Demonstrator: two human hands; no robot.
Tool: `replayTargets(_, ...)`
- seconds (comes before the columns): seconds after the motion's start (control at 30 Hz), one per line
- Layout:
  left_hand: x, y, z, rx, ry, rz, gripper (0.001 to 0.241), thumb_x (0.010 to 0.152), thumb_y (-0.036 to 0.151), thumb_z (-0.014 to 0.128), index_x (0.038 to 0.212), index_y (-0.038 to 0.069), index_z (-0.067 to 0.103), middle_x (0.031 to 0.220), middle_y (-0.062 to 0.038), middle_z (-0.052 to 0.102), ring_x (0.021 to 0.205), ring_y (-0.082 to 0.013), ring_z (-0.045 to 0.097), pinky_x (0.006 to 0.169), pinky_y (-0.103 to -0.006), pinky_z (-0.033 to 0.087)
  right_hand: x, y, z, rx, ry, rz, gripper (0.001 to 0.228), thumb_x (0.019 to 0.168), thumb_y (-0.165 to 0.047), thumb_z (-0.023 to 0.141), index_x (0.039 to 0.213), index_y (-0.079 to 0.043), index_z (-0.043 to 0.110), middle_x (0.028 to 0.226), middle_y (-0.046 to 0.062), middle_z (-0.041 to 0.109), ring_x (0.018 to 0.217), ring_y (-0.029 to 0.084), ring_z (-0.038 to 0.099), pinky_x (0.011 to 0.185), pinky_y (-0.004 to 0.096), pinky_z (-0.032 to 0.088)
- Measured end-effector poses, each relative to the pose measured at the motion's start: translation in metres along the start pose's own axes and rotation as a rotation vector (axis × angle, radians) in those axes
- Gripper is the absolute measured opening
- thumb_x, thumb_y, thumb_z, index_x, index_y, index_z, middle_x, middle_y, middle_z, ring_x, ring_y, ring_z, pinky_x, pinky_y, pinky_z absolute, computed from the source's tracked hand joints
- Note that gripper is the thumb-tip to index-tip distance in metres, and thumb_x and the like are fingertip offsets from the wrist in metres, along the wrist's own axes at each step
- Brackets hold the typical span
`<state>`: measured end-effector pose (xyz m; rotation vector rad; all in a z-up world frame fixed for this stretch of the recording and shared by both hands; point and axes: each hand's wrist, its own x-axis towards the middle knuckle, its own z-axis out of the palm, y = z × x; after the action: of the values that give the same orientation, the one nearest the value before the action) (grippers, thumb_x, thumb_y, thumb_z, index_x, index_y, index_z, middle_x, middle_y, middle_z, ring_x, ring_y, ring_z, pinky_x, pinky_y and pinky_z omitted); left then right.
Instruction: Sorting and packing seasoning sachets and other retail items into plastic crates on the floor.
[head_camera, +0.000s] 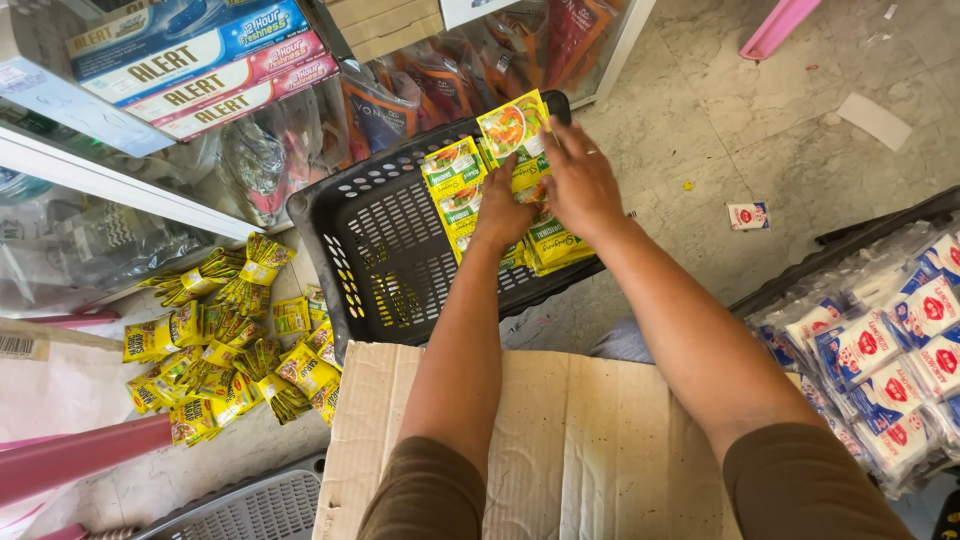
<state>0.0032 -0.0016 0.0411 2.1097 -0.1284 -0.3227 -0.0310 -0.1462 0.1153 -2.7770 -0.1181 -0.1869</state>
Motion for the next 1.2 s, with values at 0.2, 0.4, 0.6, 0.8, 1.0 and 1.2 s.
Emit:
replayTargets(0.2,0.001,-0.009,0.004,-0.017,0.024,0.067,0.079,0.088,0.014,0.070,0.158,0.009,0.036,0.160,-0.022,0.040,0.152,-0.0371,0.030,0.124,-0.0411,0.028,0.003,-0.002,0.029,-0.066,-0.271,0.001,0.072,0.107,-0.054,0.029,0.162,-0.008,0.022,0.172,0.003,0.009,0.158,0.028,-0.001,0.121,0.066,0.004)
replayTargets(0.4,0.003,-0.013,0.003,-0.047,-0.012,0.031,0.077,0.088,0.014,0.066,0.158,0.011,0.033,0.160,-0.023,0.037,0.152,-0.0366,0.028,0.122,-0.0404,0.028,0.001,-0.010,0.027,-0.107,-0.324,0.079,0.080,0.103,-0.063,0.017,0.165,-0.014,0.010,0.173,-0.003,-0.004,0.158,0.025,-0.008,0.119,0.070,-0.004)
replayTargets(0.6,0.004,-0.019,0.004,-0.047,-0.032,0.018,0.077,0.089,0.012,0.065,0.159,0.012,0.033,0.159,-0.025,0.035,0.153,-0.0376,0.025,0.122,-0.0415,0.027,0.002,-0.012,0.026,-0.081,-0.381,0.121,0.079,0.101,-0.064,0.017,0.165,-0.018,0.007,0.173,-0.006,-0.005,0.158,0.022,-0.009,0.118,0.072,-0.007)
replayTargets(0.8,-0.004,-0.013,-0.010,0.053,0.033,0.131,0.070,0.088,0.015,0.068,0.153,0.009,0.042,0.153,-0.024,0.048,0.147,-0.0383,0.039,0.120,-0.0422,0.034,0.002,-0.013,0.027,-0.117,-0.395,0.129,0.077,0.102,-0.062,0.022,0.164,-0.018,0.007,0.173,-0.006,-0.006,0.158,0.021,-0.009,0.116,0.073,-0.009)
replayTargets(1.0,-0.018,-0.015,-0.056,0.047,0.276,-0.202,0.059,0.081,0.029,0.077,0.137,0.016,0.063,0.140,-0.017,0.062,0.131,-0.0336,0.059,0.111,-0.0416,0.048,0.004,-0.020,0.024,-0.139,-0.373,0.142,0.077,0.102,-0.058,0.032,0.164,-0.019,0.012,0.172,-0.007,-0.001,0.158,0.022,-0.006,0.116,0.074,-0.009)
replayTargets(1.2,0.000,-0.072,-0.048,-0.020,0.404,-0.570,0.083,0.077,0.047,0.083,0.142,0.011,0.045,0.141,-0.023,0.051,0.133,-0.0400,0.048,0.109,-0.0480,0.043,0.004,-0.022,0.032,-0.201,-0.201,-0.013,0.071,0.103,-0.046,0.040,0.163,-0.013,0.022,0.176,0.000,0.003,0.160,0.025,-0.001,0.116,0.076,-0.004)
